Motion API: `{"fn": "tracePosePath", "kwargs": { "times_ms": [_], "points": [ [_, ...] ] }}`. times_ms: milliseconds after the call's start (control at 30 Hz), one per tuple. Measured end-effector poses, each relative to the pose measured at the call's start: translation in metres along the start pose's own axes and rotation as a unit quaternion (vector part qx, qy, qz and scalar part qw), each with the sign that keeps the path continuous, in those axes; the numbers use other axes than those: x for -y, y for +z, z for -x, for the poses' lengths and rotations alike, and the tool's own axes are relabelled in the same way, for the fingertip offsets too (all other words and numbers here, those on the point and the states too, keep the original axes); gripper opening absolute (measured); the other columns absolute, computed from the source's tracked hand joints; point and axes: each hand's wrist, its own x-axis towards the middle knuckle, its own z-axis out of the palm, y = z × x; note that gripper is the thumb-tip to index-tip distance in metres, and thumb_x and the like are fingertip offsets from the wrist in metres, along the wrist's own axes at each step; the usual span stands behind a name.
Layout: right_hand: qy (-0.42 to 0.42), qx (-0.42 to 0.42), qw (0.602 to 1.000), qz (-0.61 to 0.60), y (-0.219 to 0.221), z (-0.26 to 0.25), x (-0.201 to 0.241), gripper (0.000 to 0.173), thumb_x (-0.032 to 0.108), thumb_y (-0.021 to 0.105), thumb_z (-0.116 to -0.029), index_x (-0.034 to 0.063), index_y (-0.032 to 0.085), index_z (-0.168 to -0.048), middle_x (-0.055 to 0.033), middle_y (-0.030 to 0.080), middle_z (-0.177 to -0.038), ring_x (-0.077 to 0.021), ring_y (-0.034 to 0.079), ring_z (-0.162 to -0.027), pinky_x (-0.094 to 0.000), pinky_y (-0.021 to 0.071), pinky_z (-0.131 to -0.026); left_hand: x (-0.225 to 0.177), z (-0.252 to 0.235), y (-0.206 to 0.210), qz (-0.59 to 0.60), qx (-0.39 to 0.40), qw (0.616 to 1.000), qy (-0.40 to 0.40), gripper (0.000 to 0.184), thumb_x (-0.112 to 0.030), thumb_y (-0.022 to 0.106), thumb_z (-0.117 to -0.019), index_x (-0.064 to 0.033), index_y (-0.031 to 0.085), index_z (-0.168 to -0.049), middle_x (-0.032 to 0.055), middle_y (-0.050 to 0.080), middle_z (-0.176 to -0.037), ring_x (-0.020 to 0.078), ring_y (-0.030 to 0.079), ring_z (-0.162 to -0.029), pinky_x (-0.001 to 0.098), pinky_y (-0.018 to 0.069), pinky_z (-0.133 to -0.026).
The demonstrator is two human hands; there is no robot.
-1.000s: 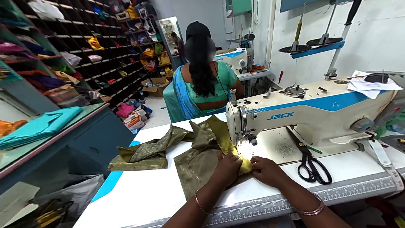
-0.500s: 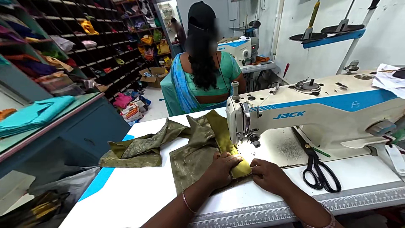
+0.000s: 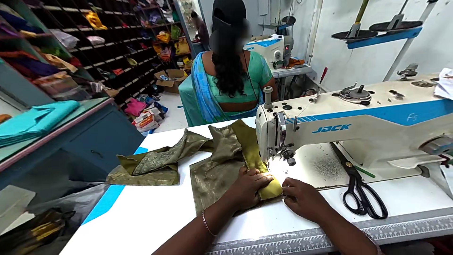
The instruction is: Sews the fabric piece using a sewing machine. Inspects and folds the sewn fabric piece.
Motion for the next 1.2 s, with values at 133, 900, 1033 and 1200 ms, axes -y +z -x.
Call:
{"fn": "tracePosePath", "kwargs": {
  "times_ms": [133, 900, 1033, 1200],
  "points": [
    [-0.001, -0.004, 1.0, 0.007, 0.0, 0.0, 0.001, 0.021, 0.008, 0.059, -0.09, 0.0022, 0.077, -0.097, -0.0123, 0.069, -0.096, -0.0253, 0.069, -0.085, -0.0418, 0.0573, -0.075, 0.006, -0.001, 0.002, -0.008, -0.032, 0.999, 0.043, 0.047, -0.007, 0.063, -0.0852, -0.0151, 0.071, -0.13, -0.002, 0.068, -0.136, 0.025, 0.06, -0.124, 0.0593, 0.0385, -0.1],
    [0.012, -0.005, 1.0, 0.014, 0.001, -0.001, 0.002, 0.022, 0.007, 0.057, -0.0909, 0.0023, 0.077, -0.099, -0.0119, 0.069, -0.095, -0.0248, 0.068, -0.083, -0.0409, 0.0569, -0.073, -0.027, -0.005, -0.006, 0.006, 0.06, 0.992, -0.114, 0.054, 0.008, 0.062, -0.0897, -0.0151, 0.065, -0.138, -0.0015, 0.06, -0.147, 0.0263, 0.051, -0.137, 0.0587, 0.0364, -0.106],
    [0.017, 0.0, 1.0, 0.01, 0.0, -0.001, 0.002, 0.025, 0.007, 0.056, -0.0915, 0.0035, 0.078, -0.103, -0.0117, 0.069, -0.096, -0.0241, 0.068, -0.084, -0.0401, 0.0568, -0.074, -0.02, -0.003, -0.006, 0.02, 0.048, 0.994, -0.099, 0.053, 0.006, 0.064, -0.0889, -0.0152, 0.066, -0.137, -0.0023, 0.059, -0.148, 0.0251, 0.05, -0.138, 0.0582, 0.0376, -0.104],
    [0.02, 0.001, 1.0, 0.01, 0.0, -0.001, 0.002, 0.026, 0.007, 0.056, -0.091, 0.0046, 0.078, -0.106, -0.0115, 0.069, -0.097, -0.0241, 0.068, -0.084, -0.0404, 0.0568, -0.075, -0.018, -0.004, -0.008, 0.04, 0.055, 0.99, -0.125, 0.061, 0.01, 0.063, -0.0843, -0.0181, 0.064, -0.139, -0.0004, 0.057, -0.148, 0.0242, 0.046, -0.141, 0.0594, 0.0346, -0.106]
  ]
}}
